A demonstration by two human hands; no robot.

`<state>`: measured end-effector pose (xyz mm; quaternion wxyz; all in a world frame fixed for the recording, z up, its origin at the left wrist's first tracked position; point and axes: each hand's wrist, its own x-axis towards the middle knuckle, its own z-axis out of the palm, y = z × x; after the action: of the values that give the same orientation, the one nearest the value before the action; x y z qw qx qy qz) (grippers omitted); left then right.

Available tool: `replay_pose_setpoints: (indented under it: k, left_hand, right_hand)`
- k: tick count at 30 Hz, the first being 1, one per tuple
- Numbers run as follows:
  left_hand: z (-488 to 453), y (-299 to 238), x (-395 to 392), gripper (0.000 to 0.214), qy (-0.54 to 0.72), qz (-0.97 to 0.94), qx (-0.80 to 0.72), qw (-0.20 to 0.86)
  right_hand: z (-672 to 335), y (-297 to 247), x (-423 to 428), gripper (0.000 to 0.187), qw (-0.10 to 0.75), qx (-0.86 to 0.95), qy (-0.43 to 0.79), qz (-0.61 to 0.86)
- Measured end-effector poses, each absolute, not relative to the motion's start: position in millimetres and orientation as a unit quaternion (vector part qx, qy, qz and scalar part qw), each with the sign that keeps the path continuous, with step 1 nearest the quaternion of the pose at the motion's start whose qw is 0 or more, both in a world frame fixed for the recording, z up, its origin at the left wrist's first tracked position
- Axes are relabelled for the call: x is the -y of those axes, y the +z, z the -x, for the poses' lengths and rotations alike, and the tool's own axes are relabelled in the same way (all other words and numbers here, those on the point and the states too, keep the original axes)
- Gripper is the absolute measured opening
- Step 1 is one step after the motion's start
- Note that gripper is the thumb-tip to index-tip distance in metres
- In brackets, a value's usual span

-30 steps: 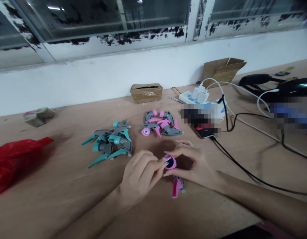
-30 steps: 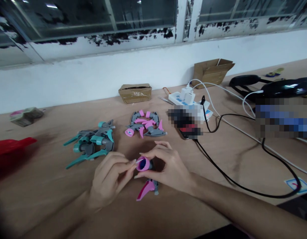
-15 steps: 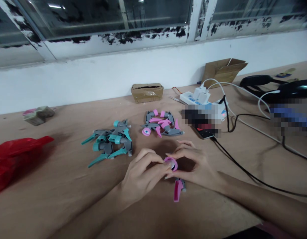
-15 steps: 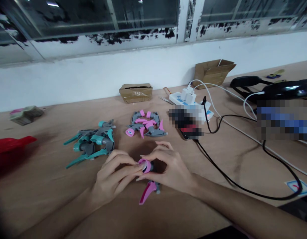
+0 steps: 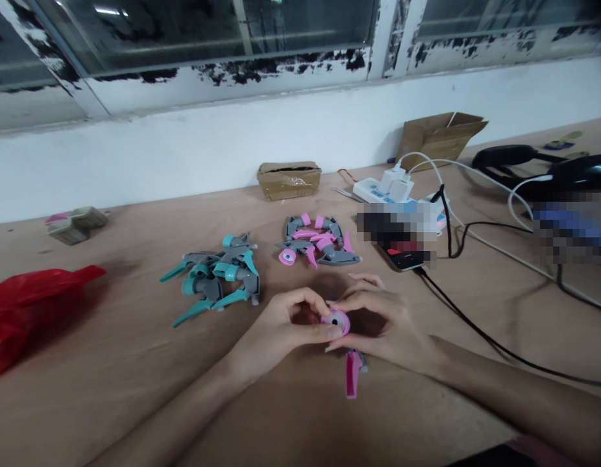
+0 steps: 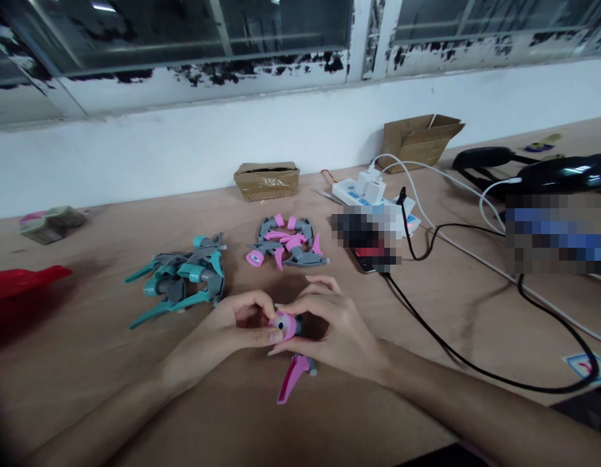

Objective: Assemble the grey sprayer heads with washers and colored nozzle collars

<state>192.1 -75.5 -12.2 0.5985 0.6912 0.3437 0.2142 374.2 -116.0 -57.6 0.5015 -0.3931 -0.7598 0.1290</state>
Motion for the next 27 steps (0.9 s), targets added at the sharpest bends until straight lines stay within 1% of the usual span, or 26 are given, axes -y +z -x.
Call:
replay_pose_setpoints:
  k: [2,4,9,11,16,20,27]
  left_hand:
    - [-191.9,-10.8,75.3,0.007,0.213,-0.699,-0.347,0.588]
    - [-190.8,-9.2,75.6,0.003,0.222,-0.734,-0.339,0.546]
    - [-188.0,0.8,78.5,0.003,0.24,-0.831,-0.339,0.369]
    - [-188.1,5.5,80.2,0.008,0.235,-0.85,-0.344,0.323]
    - [-188.1,11.0,82.9,0.011,0.216,-0.87,-0.34,0.284]
    - [-187.1,12.4,85.2,0.008,0.198,-0.881,-0.336,0.267]
    - [-188.9,10.1,87.2,0.007,0.193,-0.893,-0.349,0.209]
  right_hand:
    - [-373.9,-57.3,116.0,0.034,0.5,0.761,0.126,0.394]
    - [-373.9,-57.1,116.0,0.032,0.5,0.76,0.123,0.397]
    - [-374.2,-57.8,116.6,0.032,0.497,0.76,0.127,0.399]
    - [-373.9,-58.3,117.2,0.033,0.493,0.763,0.13,0.397]
    - [-372.4,-57.2,119.7,0.03,0.495,0.769,0.117,0.387]
    - [-371.7,-56.2,121.7,0.03,0.48,0.784,0.107,0.379]
    - [-370.2,-59.0,121.9,0.028,0.485,0.785,0.102,0.372]
